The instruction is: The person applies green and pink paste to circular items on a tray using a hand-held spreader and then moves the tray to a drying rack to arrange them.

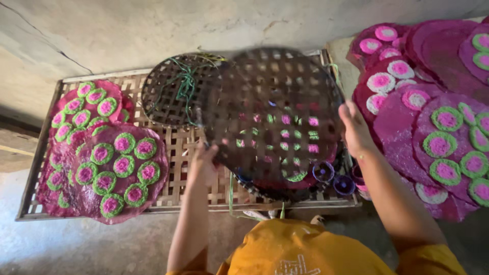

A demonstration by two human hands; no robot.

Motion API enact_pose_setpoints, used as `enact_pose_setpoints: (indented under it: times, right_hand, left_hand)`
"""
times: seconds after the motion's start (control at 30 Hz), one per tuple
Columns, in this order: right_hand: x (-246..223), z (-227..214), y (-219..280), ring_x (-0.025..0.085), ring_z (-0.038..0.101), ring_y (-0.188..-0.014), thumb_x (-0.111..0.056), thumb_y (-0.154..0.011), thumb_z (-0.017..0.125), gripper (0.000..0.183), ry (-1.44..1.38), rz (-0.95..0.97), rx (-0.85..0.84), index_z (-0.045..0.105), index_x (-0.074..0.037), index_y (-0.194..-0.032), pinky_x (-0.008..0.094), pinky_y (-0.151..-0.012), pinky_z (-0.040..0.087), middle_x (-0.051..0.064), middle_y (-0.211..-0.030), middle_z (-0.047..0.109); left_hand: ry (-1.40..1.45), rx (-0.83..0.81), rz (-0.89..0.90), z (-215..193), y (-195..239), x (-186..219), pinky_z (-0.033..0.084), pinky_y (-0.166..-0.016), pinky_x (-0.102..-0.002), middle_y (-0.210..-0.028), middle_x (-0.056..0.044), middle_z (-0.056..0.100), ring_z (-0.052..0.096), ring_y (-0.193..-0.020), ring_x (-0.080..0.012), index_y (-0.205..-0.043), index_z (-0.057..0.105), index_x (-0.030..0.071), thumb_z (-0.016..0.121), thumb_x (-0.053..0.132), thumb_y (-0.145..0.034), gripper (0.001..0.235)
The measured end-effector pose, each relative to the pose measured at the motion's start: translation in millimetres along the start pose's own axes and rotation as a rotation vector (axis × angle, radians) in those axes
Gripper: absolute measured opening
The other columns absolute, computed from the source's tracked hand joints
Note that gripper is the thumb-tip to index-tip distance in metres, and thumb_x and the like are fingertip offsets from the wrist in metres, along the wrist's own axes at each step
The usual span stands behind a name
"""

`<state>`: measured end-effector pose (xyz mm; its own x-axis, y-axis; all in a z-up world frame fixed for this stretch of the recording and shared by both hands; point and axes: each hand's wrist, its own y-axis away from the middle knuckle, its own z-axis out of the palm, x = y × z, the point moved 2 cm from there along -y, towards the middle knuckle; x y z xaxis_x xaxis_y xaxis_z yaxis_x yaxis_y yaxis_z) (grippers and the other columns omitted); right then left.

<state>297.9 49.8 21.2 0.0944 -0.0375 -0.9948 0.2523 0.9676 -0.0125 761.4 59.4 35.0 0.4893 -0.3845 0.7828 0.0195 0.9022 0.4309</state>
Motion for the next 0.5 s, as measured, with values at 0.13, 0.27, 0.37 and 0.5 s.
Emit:
enact_pose_setpoints:
  times: [0.13, 0.27, 0.37, 0.5]
  right_hand:
    - [54.4, -37.7, 24.1, 0.032, 0.063, -0.123, -0.028, -0.094, 0.075, 0.061, 0.593, -0.148, 0.102, 0.056, 0.004, -0.143, 0.041, -0.105, 0.047, 0.021, -0.136, 0.065]
    - [89.1, -49.0, 37.3, 0.034, 0.069, -0.108, -0.026, -0.085, 0.078, 0.058, 0.869, 0.012, 0.146, 0.062, -0.004, -0.136, 0.043, -0.096, 0.053, 0.02, -0.118, 0.071]
    - [96.4, -37.3, 42.2, 0.04, 0.066, -0.11, -0.025, -0.086, 0.078, 0.054, 1.002, -0.109, 0.107, 0.062, -0.002, -0.132, 0.047, -0.096, 0.051, 0.023, -0.119, 0.069]
    - [78.6, -38.3, 52.8, 0.046, 0.061, -0.108, -0.022, -0.085, 0.078, 0.056, 1.082, -0.225, 0.113, 0.06, 0.001, -0.133, 0.051, -0.092, 0.05, 0.027, -0.118, 0.064]
  left_hand:
    - [-0.328, 0.022, 0.153, -32.8, -22.3, -74.5, 0.054, -0.085, -0.038, -0.115, -0.014, 0.069, 0.066, -0.099, -0.0247, -0.132, 0.059, 0.014, 0.058, 0.01, -0.097, 0.035]
    - [-1.09, 0.287, 0.617, -75.9, -48.3, -135.8, 0.044, -0.1, -0.051, -0.128, -0.019, 0.055, 0.051, -0.114, -0.0371, -0.128, 0.068, 0.011, 0.072, 0.024, -0.09, 0.041]
    - [-1.259, 0.421, 0.623, -90.0, -55.4, -149.0, 0.038, -0.107, -0.056, -0.142, -0.018, 0.046, 0.042, -0.125, -0.0432, -0.135, 0.063, 0.017, 0.074, 0.033, -0.085, 0.054]
    - [-1.33, 0.524, 0.653, -58.5, -38.3, -128.2, 0.032, -0.101, -0.064, -0.147, -0.027, 0.037, 0.036, -0.126, -0.0505, -0.152, 0.043, 0.015, 0.075, 0.031, -0.081, 0.079]
